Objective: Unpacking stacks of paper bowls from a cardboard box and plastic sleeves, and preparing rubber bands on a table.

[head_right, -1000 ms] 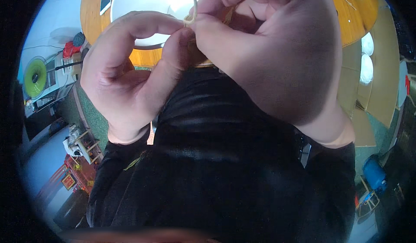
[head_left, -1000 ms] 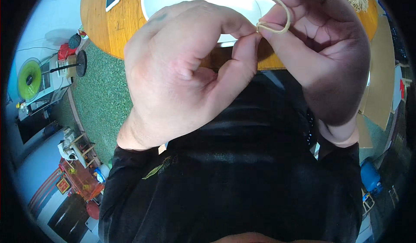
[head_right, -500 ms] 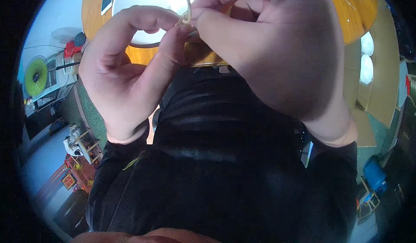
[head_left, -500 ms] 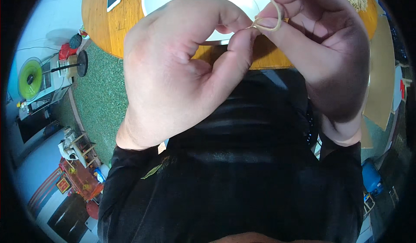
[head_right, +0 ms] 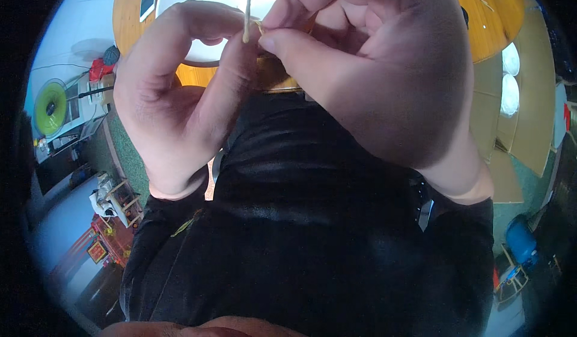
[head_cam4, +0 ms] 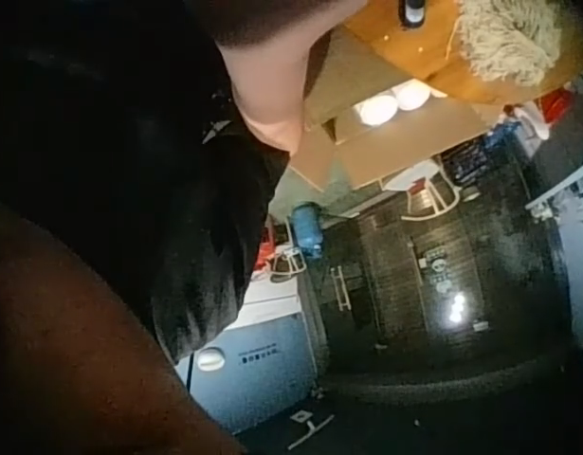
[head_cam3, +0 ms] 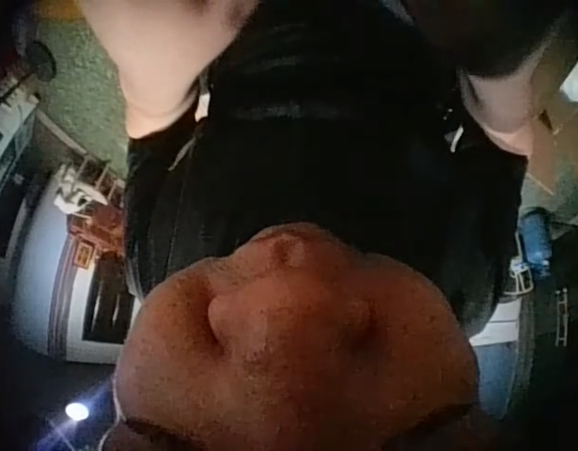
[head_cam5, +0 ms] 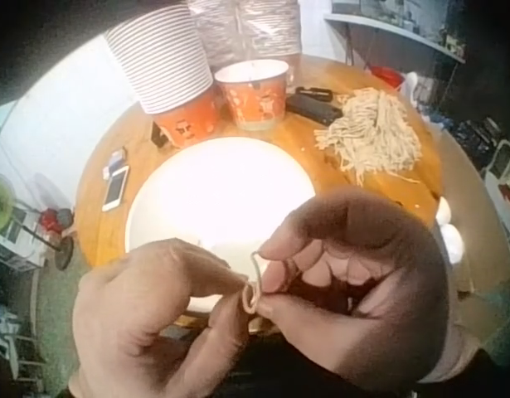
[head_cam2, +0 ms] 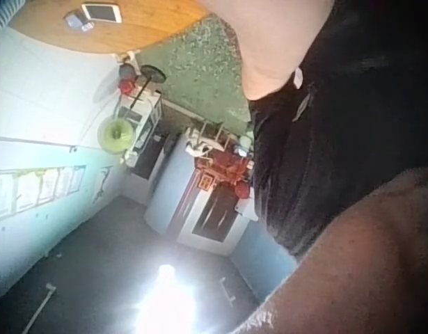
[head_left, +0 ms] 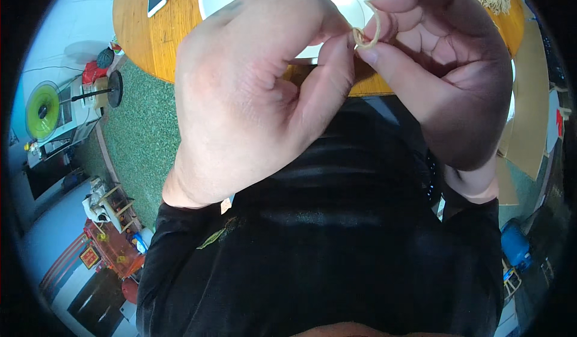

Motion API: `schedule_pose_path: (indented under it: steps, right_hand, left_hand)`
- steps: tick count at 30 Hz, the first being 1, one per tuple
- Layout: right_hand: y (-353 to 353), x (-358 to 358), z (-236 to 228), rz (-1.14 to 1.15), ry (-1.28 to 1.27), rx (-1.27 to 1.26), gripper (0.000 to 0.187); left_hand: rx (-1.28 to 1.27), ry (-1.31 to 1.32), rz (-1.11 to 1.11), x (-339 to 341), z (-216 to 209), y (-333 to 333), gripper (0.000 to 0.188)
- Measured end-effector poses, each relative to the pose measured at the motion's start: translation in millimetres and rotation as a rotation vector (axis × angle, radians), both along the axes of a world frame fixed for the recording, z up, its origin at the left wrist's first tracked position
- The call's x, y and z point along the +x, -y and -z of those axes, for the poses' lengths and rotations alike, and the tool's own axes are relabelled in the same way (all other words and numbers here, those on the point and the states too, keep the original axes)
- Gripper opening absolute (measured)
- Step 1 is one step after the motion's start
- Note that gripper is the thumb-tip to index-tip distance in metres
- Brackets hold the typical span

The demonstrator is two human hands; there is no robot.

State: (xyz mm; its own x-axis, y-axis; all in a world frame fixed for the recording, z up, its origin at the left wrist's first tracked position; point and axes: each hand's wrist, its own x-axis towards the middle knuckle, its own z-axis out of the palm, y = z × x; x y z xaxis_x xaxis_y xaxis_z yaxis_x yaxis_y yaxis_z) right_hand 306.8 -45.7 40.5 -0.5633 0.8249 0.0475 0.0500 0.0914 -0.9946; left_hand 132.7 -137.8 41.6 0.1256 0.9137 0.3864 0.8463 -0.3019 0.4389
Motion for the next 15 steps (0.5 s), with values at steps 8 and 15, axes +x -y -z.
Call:
schedule_pose_path:
  steps: [8,15]
  right_hand:
    - [5.2,-10.3,-7.0,0.043,0.026,-0.044,0.027]
    - [9.1,-3.3,-11.7,0.066,0.049,-0.081,0.027]
  left_hand:
    - [-0.045,0.077,0.068,-8.3,2.3,-1.2,0.013]
    - [-0.038,0.078,0.009,-3.2,5.7,2.4,0.013]
